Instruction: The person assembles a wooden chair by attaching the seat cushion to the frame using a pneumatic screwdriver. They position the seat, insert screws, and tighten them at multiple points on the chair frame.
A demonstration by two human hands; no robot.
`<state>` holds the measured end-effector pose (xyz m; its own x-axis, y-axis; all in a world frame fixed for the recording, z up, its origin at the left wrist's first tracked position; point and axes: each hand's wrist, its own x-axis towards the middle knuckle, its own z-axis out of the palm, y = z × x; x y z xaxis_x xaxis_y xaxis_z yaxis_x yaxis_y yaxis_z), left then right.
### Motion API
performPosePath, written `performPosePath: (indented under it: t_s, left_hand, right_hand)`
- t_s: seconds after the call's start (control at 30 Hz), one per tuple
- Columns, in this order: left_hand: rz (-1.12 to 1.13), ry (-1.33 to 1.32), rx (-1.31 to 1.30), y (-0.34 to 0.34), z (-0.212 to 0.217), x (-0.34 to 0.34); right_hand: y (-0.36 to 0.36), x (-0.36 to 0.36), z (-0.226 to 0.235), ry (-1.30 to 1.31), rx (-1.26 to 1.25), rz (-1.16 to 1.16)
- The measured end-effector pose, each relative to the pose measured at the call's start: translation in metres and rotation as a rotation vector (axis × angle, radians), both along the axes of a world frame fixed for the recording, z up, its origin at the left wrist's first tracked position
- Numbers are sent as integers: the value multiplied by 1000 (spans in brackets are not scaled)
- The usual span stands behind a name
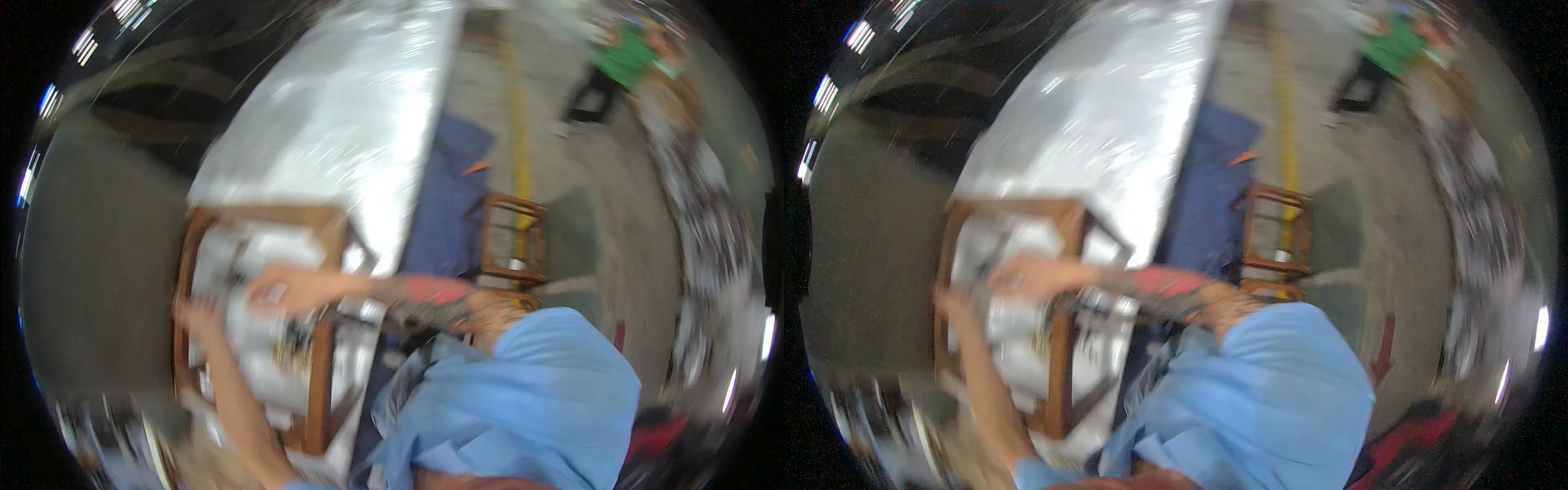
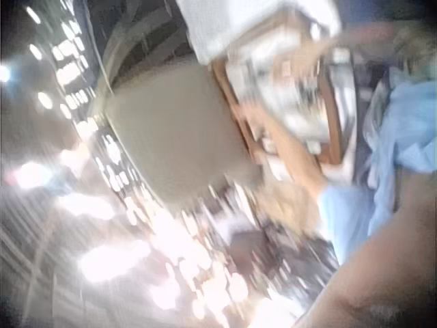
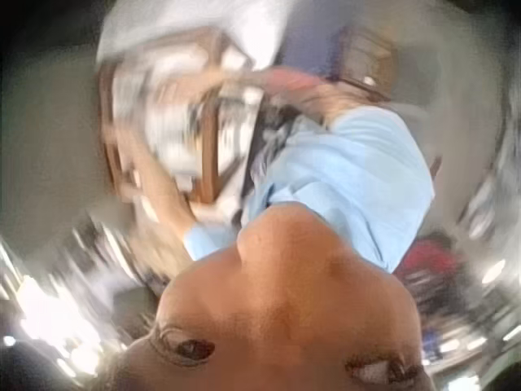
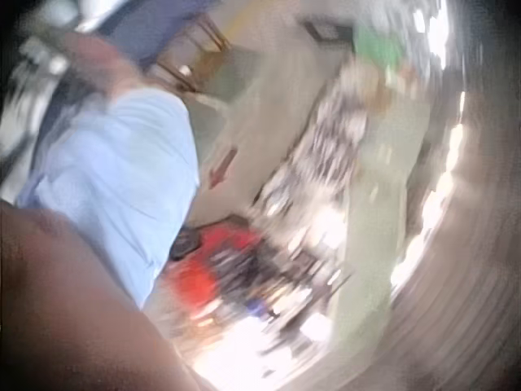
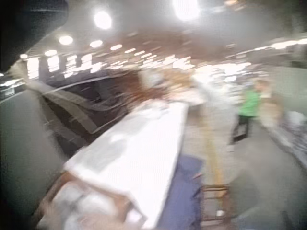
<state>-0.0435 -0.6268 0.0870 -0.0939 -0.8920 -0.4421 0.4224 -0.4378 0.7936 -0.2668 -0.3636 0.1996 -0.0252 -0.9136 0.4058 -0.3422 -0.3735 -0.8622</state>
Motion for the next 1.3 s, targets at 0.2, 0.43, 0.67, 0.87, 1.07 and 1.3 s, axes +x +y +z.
performPosePath:
  t_s: [0.2,0.43,0.67,0.87,1.07,1.3]
  left_hand:
    - [333,-152,-43,39,67,-50]
    - [324,-207,-87,38,60,-32]
    - [327,-225,-138,57,75,-42]
    - [260,-158,-142,47,69,-37]
    - [32,-203,-180,46,57,-32]
    - [352,-67,-5,67,82,-51]
  right_hand:
    - [6,-3,22,-102,96,116]
    - [4,5,17,-153,98,124]
    - [-1,-1,19,-218,158,175]
    - [0,-4,21,-159,138,128]
    - [-12,2,-8,-167,141,235]
    - [1,-3,50,-314,651,207]
